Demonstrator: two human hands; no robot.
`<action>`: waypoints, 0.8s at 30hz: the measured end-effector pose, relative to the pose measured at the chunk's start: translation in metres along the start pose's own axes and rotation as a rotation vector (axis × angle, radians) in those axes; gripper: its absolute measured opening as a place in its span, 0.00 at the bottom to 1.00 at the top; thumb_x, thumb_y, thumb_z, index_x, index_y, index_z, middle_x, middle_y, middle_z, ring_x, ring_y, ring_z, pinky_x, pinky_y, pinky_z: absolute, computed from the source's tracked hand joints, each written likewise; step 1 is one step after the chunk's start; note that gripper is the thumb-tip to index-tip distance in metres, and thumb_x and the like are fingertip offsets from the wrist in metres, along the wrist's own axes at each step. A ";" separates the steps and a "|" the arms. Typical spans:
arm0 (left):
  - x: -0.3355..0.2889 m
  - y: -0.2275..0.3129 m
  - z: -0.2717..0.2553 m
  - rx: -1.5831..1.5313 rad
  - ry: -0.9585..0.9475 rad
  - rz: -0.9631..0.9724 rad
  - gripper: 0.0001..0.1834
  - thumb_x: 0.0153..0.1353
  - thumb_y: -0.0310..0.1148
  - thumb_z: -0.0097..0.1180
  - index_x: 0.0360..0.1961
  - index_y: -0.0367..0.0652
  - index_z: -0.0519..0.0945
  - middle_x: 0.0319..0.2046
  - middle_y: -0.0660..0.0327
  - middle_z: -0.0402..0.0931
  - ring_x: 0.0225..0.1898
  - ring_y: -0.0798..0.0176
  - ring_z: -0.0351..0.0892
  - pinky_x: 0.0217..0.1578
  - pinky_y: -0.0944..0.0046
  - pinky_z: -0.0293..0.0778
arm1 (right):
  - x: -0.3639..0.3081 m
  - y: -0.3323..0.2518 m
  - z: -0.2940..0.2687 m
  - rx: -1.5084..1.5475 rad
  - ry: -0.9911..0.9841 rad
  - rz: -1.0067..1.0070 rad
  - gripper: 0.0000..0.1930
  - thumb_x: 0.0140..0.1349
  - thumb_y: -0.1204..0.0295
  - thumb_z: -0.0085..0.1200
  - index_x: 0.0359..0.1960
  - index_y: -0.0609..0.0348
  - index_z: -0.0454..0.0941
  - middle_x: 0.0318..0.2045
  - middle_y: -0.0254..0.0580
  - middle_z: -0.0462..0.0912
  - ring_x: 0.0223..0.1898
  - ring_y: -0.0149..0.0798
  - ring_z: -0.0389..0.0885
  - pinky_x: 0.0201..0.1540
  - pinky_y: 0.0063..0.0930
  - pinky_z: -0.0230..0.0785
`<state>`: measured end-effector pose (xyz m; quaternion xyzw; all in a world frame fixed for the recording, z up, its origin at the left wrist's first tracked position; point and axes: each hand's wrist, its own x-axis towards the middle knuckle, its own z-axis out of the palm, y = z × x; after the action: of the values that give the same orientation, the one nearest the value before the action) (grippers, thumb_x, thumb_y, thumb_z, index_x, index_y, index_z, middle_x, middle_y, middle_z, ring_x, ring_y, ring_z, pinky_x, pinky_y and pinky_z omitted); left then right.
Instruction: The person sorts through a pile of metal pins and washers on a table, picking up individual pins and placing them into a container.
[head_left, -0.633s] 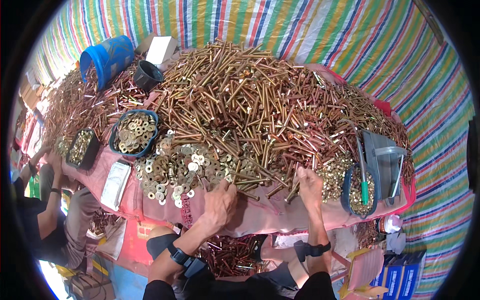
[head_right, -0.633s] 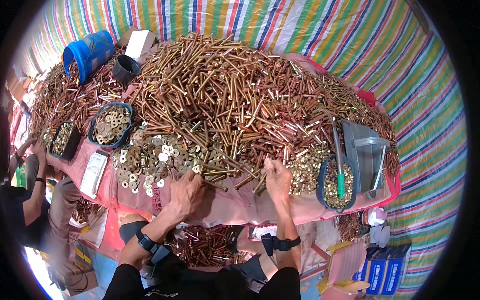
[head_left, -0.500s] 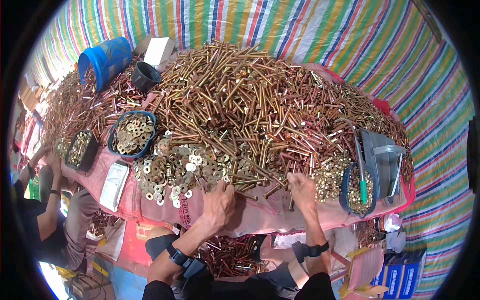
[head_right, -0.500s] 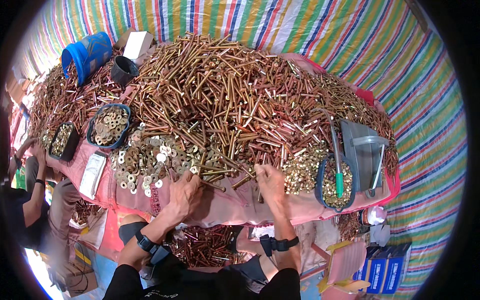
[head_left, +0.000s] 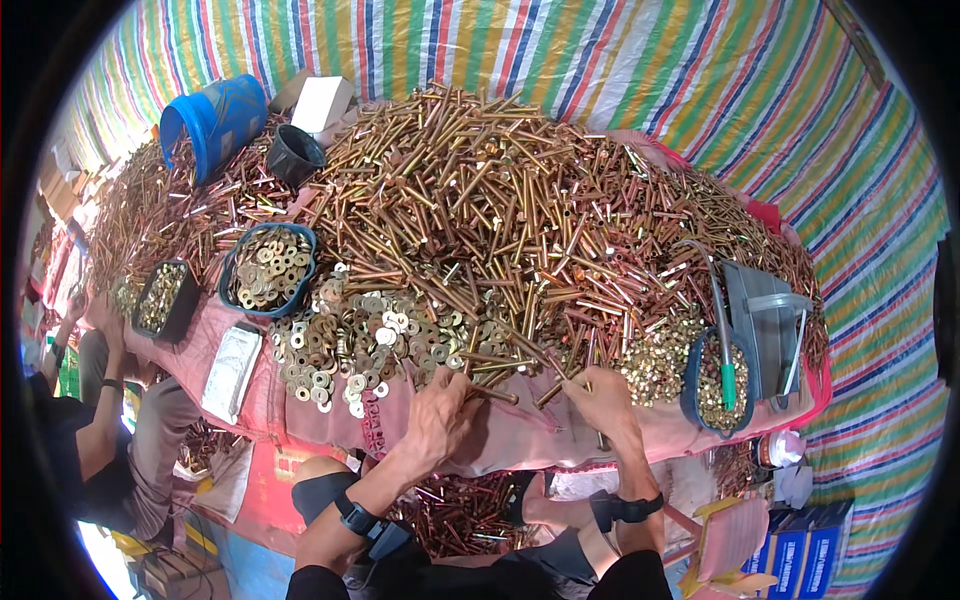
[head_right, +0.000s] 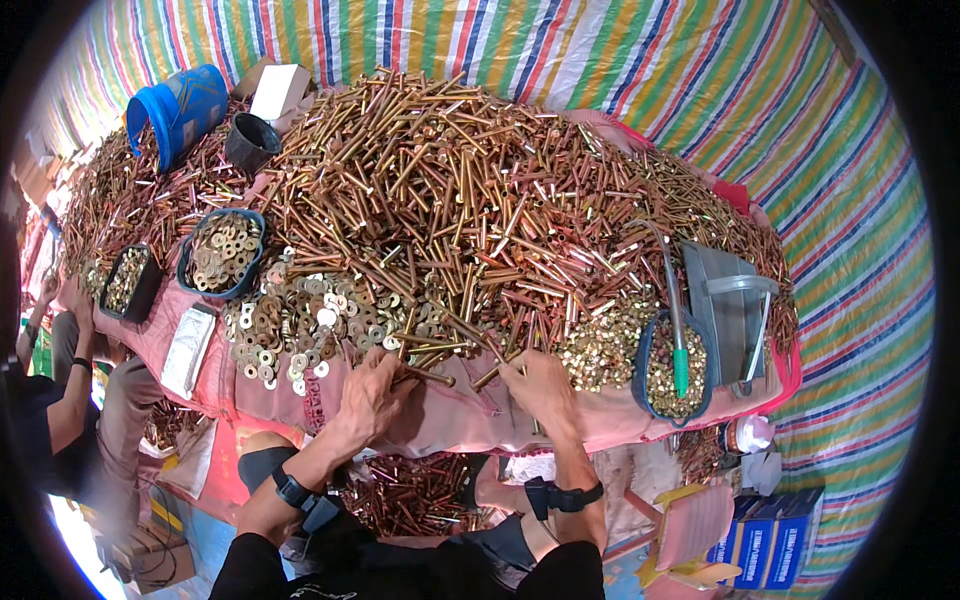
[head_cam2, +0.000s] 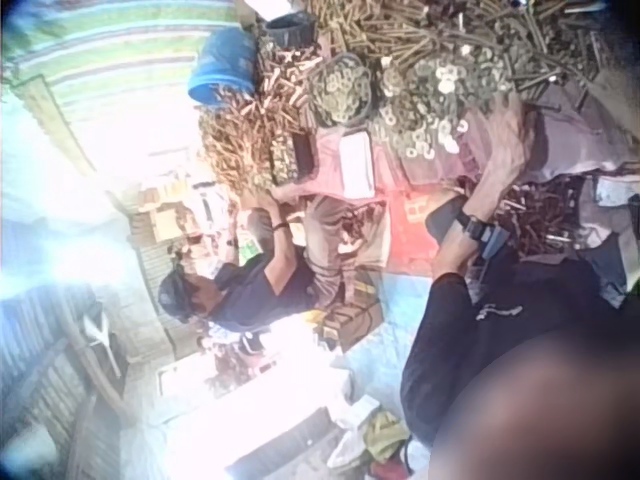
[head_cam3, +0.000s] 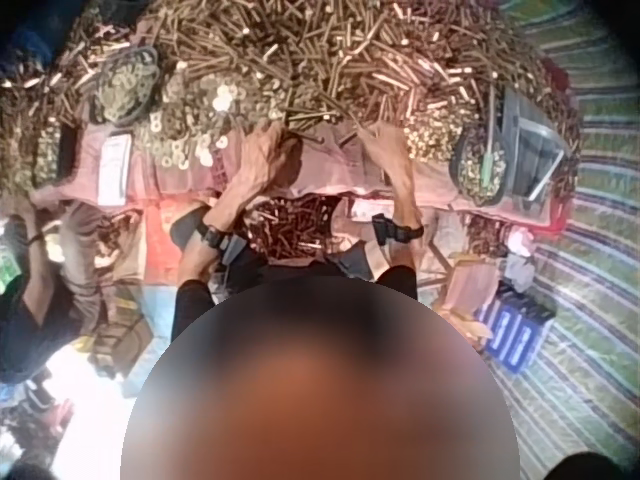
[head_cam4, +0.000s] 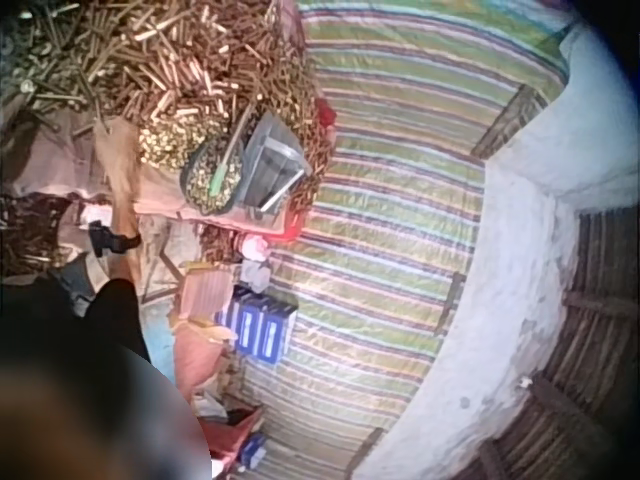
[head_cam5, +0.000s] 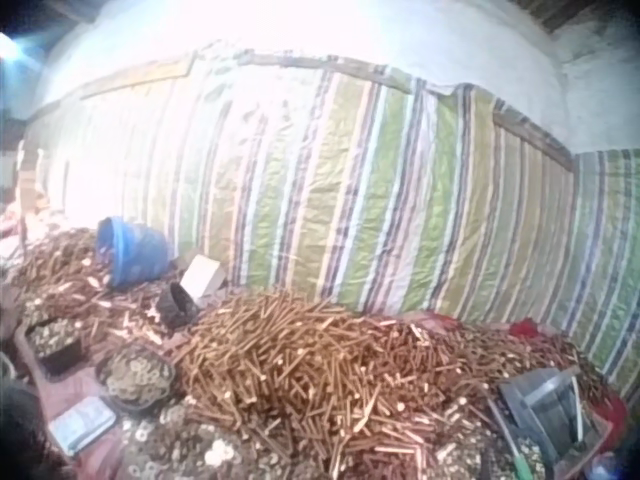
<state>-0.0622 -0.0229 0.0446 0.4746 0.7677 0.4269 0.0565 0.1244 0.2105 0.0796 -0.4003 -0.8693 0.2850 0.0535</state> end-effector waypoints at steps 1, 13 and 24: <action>0.000 0.000 0.000 -0.031 -0.003 -0.002 0.13 0.61 0.29 0.70 0.39 0.38 0.76 0.38 0.47 0.76 0.36 0.39 0.80 0.35 0.45 0.75 | -0.002 0.005 0.000 0.024 0.003 -0.034 0.19 0.64 0.53 0.65 0.38 0.59 0.91 0.29 0.55 0.89 0.34 0.54 0.89 0.46 0.45 0.80; 0.006 0.008 -0.002 -0.015 0.086 0.021 0.12 0.61 0.29 0.70 0.40 0.38 0.79 0.34 0.48 0.78 0.34 0.40 0.81 0.32 0.45 0.76 | 0.006 0.016 0.035 0.102 0.019 0.083 0.29 0.60 0.49 0.66 0.20 0.67 0.79 0.16 0.52 0.77 0.20 0.43 0.75 0.29 0.44 0.70; 0.004 0.006 0.004 -0.874 0.013 -0.259 0.12 0.69 0.33 0.70 0.42 0.36 0.81 0.36 0.58 0.87 0.32 0.69 0.80 0.31 0.66 0.75 | -0.022 -0.045 0.015 0.490 -0.192 -0.136 0.16 0.64 0.63 0.72 0.26 0.62 0.85 0.17 0.26 0.76 0.22 0.20 0.68 0.22 0.24 0.61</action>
<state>-0.0584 -0.0165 0.0478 0.3035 0.5691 0.7031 0.2995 0.1045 0.1646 0.0939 -0.2872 -0.8003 0.5195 0.0852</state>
